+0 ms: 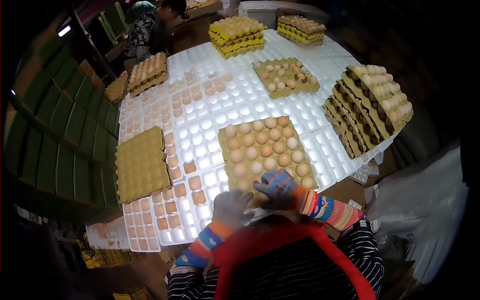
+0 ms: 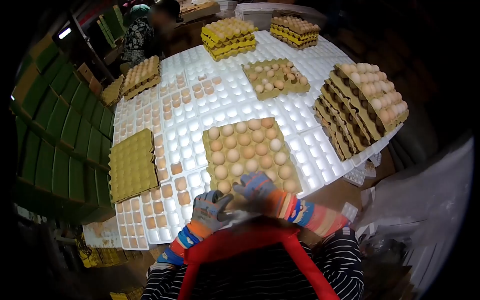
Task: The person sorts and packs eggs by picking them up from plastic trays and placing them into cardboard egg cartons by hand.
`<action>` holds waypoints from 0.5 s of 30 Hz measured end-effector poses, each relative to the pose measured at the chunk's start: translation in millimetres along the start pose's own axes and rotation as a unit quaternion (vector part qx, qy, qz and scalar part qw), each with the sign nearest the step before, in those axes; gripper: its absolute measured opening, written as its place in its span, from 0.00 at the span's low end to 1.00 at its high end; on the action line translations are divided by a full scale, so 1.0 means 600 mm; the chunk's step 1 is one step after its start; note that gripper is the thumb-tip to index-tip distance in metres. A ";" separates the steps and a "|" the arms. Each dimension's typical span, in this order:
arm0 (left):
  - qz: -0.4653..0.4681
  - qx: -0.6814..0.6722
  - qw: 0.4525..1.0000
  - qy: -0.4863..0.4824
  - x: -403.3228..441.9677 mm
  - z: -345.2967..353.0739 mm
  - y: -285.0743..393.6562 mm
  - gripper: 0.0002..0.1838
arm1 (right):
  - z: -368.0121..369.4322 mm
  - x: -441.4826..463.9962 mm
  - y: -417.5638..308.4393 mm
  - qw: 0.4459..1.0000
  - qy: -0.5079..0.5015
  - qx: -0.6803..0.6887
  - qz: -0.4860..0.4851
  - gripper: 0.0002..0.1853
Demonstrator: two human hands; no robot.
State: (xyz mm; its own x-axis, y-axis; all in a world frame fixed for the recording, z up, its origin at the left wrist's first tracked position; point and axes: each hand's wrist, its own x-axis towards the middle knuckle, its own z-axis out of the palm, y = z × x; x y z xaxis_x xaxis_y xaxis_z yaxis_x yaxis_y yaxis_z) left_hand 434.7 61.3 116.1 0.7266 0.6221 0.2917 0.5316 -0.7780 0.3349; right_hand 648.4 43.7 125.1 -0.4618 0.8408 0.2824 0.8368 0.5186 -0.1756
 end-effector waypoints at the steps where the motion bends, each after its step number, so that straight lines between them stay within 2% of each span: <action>1: -0.013 -0.002 1.000 0.003 -0.007 0.014 0.002 0.25 | 0.036 -0.012 -0.013 1.000 0.011 -0.025 0.000 0.09; 3: -0.022 -0.025 0.999 0.018 -0.015 0.037 -0.007 0.23 | 0.055 -0.031 -0.028 0.996 0.035 -0.079 -0.007 0.03; 5: -0.020 -0.068 0.997 0.042 -0.023 0.052 -0.019 0.21 | 0.043 -0.031 -0.025 0.999 -0.007 -0.050 -0.015 0.04; 6: -0.089 -0.143 0.985 0.047 -0.027 0.054 -0.015 0.21 | 0.040 -0.031 -0.024 0.999 -0.030 -0.033 -0.022 0.05; 8: -0.225 -0.282 0.931 0.063 -0.034 0.056 -0.010 0.19 | 0.036 -0.029 -0.003 0.976 -0.014 0.209 0.055 0.09; 9: -0.250 -0.363 0.892 0.106 -0.031 0.050 -0.013 0.21 | 0.033 -0.026 0.016 0.941 -0.005 0.324 0.092 0.11; 10: -0.276 -0.522 0.788 0.176 -0.027 0.043 -0.020 0.20 | 0.029 -0.023 0.038 0.892 0.003 0.435 0.127 0.14; 11: -0.288 -0.662 0.650 0.237 -0.024 0.036 -0.030 0.20 | 0.024 -0.020 0.061 0.828 0.011 0.538 0.161 0.16; 12: -0.289 -0.775 0.483 0.287 -0.022 0.030 -0.036 0.19 | 0.020 -0.019 0.081 0.750 0.015 0.632 0.195 0.18; 13: -0.273 -0.722 0.570 0.281 -0.020 0.028 -0.049 0.13 | 0.017 -0.020 0.097 0.699 -0.037 0.676 0.229 0.16; 14: -0.258 -0.657 0.652 0.278 -0.017 0.026 -0.062 0.08 | 0.006 -0.015 0.082 0.827 -0.051 0.526 0.192 0.15; 15: -0.243 -0.585 0.721 0.281 -0.014 0.024 -0.075 0.05 | -0.014 0.003 0.052 0.922 -0.060 0.354 0.145 0.14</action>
State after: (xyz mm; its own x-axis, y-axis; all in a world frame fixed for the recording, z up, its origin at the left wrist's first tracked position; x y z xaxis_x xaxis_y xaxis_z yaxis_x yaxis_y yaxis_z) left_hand 410.9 89.7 85.9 0.1129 0.9894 0.0918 -0.3068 -0.0532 0.9503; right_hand 676.2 60.0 127.9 -0.3138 0.9491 0.0275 0.5485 0.2049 -0.8106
